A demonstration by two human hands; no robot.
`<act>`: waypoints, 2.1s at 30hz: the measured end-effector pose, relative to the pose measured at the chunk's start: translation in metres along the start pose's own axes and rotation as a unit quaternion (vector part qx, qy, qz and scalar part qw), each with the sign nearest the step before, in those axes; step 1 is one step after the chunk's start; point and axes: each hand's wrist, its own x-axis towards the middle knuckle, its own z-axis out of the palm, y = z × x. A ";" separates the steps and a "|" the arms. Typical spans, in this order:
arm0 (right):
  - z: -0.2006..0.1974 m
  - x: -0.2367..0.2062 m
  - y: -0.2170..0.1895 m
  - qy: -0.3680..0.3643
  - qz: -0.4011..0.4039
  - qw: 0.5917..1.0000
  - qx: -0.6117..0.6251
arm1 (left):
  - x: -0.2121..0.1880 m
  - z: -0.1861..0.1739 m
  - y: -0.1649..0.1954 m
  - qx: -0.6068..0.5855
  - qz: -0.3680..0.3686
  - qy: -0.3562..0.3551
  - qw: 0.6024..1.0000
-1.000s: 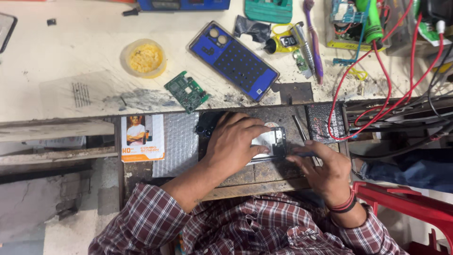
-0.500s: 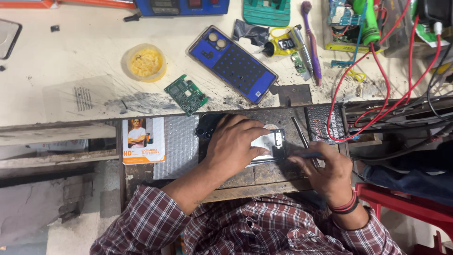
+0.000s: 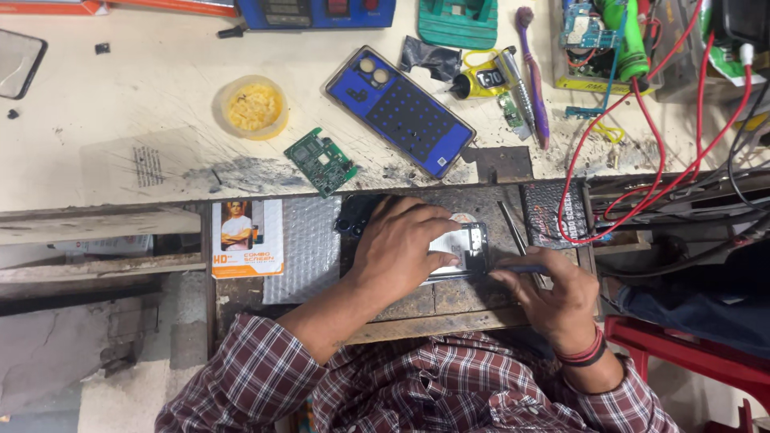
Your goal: The person works on a disassembled smartphone at a cluttered workbench. They use a small screwdriver to remove screws from the phone's internal frame, then lift and set aside a camera module. The person continues to unscrew and adjust internal components while handling the phone body and camera module.
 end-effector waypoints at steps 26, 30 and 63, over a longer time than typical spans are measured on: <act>-0.014 0.017 -0.008 -0.022 -0.011 0.997 0.075 | -0.001 -0.003 0.001 -0.001 -0.004 0.006 1.000; -0.019 0.045 -0.019 0.060 -0.072 0.982 0.164 | -0.003 -0.004 0.000 0.007 0.001 0.012 1.000; 0.021 0.053 -0.007 0.147 0.092 0.917 0.358 | -0.004 0.005 -0.005 -0.094 0.034 0.136 0.986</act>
